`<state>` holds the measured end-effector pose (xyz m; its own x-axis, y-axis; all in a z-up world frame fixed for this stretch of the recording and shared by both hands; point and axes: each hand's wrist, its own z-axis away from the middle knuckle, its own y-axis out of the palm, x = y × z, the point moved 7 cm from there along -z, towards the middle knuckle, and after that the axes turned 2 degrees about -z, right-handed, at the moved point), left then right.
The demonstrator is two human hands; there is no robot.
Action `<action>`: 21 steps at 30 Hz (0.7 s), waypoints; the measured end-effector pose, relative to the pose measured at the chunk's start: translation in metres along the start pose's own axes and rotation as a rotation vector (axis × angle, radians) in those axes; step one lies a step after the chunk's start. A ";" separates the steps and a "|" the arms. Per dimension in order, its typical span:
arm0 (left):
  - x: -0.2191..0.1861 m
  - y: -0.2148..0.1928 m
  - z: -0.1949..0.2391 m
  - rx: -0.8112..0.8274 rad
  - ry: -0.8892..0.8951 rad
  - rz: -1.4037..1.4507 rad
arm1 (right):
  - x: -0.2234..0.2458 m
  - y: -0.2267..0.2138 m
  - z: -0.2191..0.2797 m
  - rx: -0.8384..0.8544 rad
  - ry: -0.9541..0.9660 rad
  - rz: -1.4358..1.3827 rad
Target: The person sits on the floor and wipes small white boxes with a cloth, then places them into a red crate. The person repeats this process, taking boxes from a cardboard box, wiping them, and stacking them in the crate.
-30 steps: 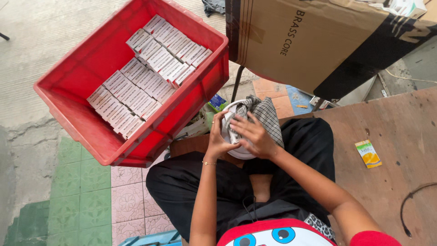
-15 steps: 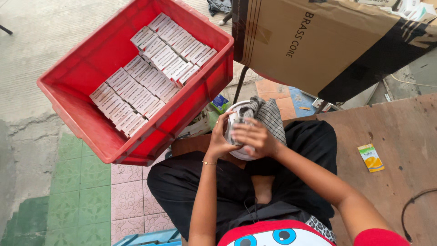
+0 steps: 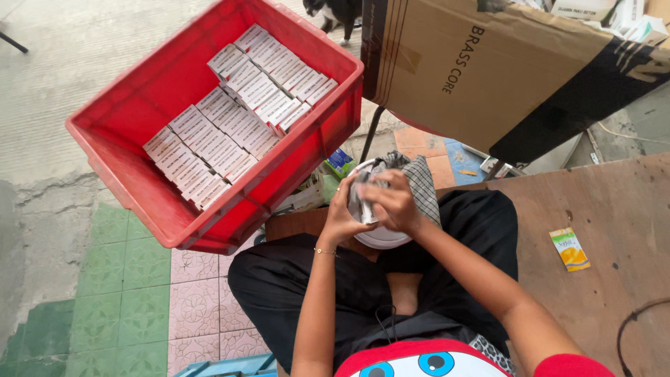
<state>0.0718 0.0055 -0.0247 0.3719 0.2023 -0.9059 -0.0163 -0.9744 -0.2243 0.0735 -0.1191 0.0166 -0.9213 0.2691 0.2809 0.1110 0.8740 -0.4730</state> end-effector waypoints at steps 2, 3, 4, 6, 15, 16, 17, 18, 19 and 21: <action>-0.007 -0.001 -0.001 -0.001 0.005 0.007 | 0.012 -0.002 0.009 0.004 -0.050 -0.018; -0.011 0.000 -0.001 0.003 0.007 0.020 | 0.019 -0.004 0.015 0.009 -0.094 -0.032; -0.006 -0.001 -0.002 0.002 0.008 0.021 | 0.012 -0.003 0.010 0.010 -0.095 -0.032; 0.004 0.000 0.000 0.003 -0.006 0.029 | -0.003 -0.003 0.004 0.028 -0.052 0.114; -0.002 0.002 -0.001 0.030 -0.015 0.030 | 0.017 -0.015 -0.003 0.072 -0.107 -0.212; -0.003 0.003 0.000 0.031 -0.016 0.033 | 0.014 -0.015 -0.002 0.074 -0.105 -0.211; -0.005 0.001 0.000 0.023 0.001 0.018 | 0.006 -0.014 -0.004 0.074 -0.057 -0.189; -0.008 -0.001 0.000 0.015 0.018 0.004 | -0.003 -0.013 -0.006 0.074 -0.009 -0.166; -0.007 -0.001 -0.001 0.013 0.021 0.000 | 0.006 -0.014 -0.004 0.071 -0.014 -0.168; -0.004 0.001 0.001 0.028 0.020 0.038 | 0.031 -0.015 0.003 0.087 -0.105 -0.331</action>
<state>0.0698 0.0038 -0.0220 0.3890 0.1625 -0.9068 -0.0564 -0.9783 -0.1995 0.0419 -0.1248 0.0297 -0.9357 -0.0698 0.3458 -0.2279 0.8679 -0.4415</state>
